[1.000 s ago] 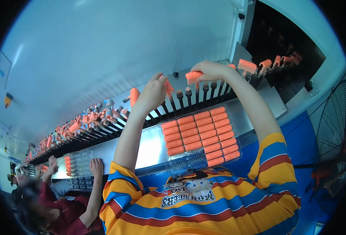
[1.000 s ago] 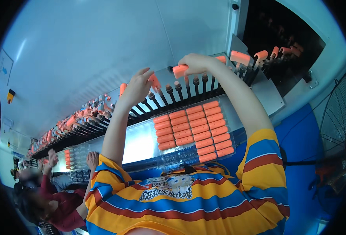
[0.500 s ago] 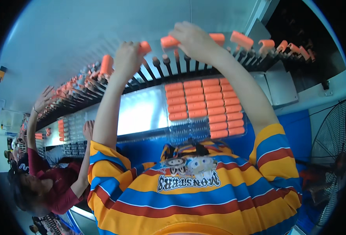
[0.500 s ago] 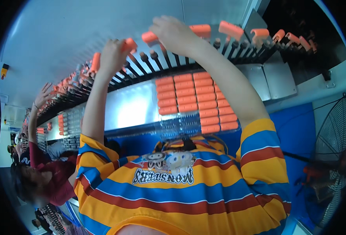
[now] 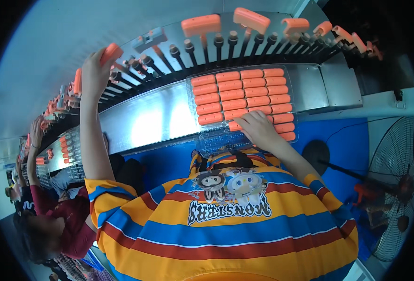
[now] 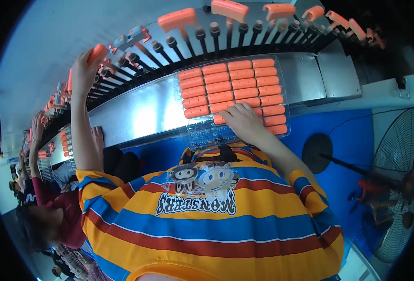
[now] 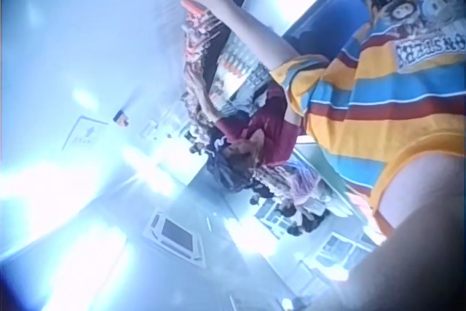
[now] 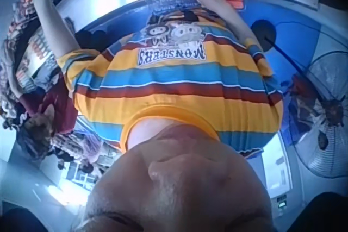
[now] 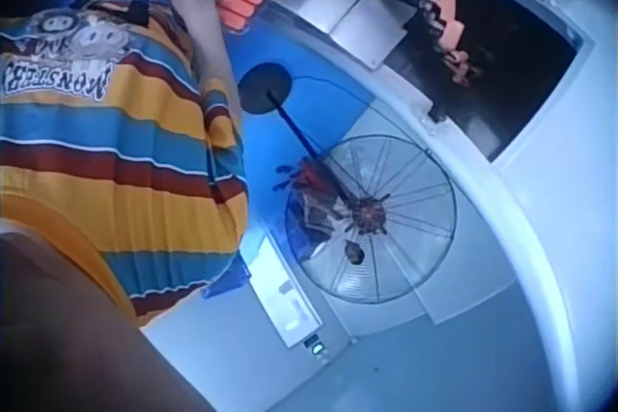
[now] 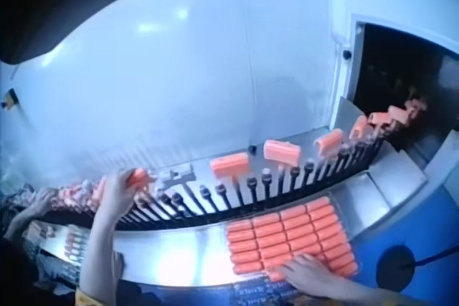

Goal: The person takes empty plastic trays from a container, fills them with plastic parts removed from a rotating line, and places the filled trays onto a conveyor belt.

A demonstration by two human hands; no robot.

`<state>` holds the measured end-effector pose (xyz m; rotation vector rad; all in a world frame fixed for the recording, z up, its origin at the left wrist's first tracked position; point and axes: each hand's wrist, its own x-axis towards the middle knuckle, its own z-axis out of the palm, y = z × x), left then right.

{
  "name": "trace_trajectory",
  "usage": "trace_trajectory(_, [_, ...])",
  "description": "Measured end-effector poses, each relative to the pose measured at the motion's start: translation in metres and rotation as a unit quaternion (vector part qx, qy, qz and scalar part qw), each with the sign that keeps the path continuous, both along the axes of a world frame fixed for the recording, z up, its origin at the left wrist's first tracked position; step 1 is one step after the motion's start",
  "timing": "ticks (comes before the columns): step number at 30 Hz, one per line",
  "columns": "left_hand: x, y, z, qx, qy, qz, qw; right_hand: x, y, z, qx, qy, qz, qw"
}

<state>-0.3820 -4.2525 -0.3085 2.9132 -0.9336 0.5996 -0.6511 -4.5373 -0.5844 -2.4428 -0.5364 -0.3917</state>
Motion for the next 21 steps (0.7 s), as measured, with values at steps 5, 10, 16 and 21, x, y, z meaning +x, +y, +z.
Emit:
trace_trajectory(5, [-0.043, -0.032, 0.003, -0.037, -0.189, -0.035, 0.981, -0.007, -0.021, -0.015, 0.024, -0.019, -0.013, 0.999])
trace_trajectory(10, [-0.155, -0.082, -0.128, -0.072, 0.218, -0.206, 0.951, -0.013, -0.048, -0.022, 0.022, -0.013, -0.061, 0.998])
trace_trajectory(16, [-0.219, -0.14, -0.249, 0.048, 0.174, -0.226, 0.957, -0.029, -0.097, -0.03, 0.031, 0.012, -0.088, 0.996])
trace_trajectory(21, [-0.198, -0.163, -0.229, 0.023, 0.154, -0.242, 0.958, -0.006, -0.162, -0.012, 0.009, -0.045, -0.23, 0.972])
